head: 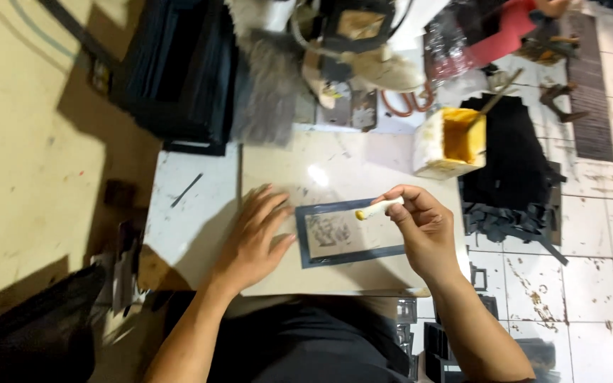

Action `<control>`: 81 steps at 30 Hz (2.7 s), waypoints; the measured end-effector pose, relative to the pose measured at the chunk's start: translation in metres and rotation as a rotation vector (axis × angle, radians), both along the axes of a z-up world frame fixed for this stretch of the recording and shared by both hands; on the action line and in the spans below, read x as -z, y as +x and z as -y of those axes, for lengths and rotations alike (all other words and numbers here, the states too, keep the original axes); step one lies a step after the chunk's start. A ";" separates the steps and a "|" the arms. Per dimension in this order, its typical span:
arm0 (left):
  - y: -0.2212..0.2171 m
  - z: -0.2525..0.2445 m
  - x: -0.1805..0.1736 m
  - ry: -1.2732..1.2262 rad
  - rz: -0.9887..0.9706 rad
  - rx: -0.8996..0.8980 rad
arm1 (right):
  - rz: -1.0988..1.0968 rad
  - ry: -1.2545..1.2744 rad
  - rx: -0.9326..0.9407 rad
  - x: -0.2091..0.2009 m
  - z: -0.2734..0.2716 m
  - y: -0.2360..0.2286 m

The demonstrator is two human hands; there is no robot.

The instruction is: The person applies adhesive to leather pieces by dipping a fabric piece, chalk, or an applicator into a glue container and spreading the glue onto the leather, then aligns the glued leather pieces with plastic film on a sewing machine.

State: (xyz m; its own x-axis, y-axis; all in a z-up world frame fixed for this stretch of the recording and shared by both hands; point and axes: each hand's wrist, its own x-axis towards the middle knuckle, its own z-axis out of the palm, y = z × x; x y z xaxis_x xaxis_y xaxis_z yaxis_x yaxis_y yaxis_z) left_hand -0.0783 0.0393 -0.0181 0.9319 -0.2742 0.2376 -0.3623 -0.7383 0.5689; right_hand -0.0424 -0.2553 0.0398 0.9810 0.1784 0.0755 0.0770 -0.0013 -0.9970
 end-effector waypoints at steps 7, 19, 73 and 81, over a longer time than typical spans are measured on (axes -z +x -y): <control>0.018 0.002 0.011 -0.053 -0.009 -0.013 | 0.270 -0.465 -0.158 0.000 -0.059 0.007; 0.035 0.005 0.010 -0.149 0.128 -0.117 | 0.589 -0.798 -0.253 0.017 -0.079 0.022; -0.022 0.049 -0.038 0.100 -0.009 0.148 | 0.551 -0.934 0.007 0.054 0.005 0.098; 0.057 -0.019 -0.076 0.001 -0.133 0.010 | 0.537 -0.895 0.066 0.019 0.006 0.048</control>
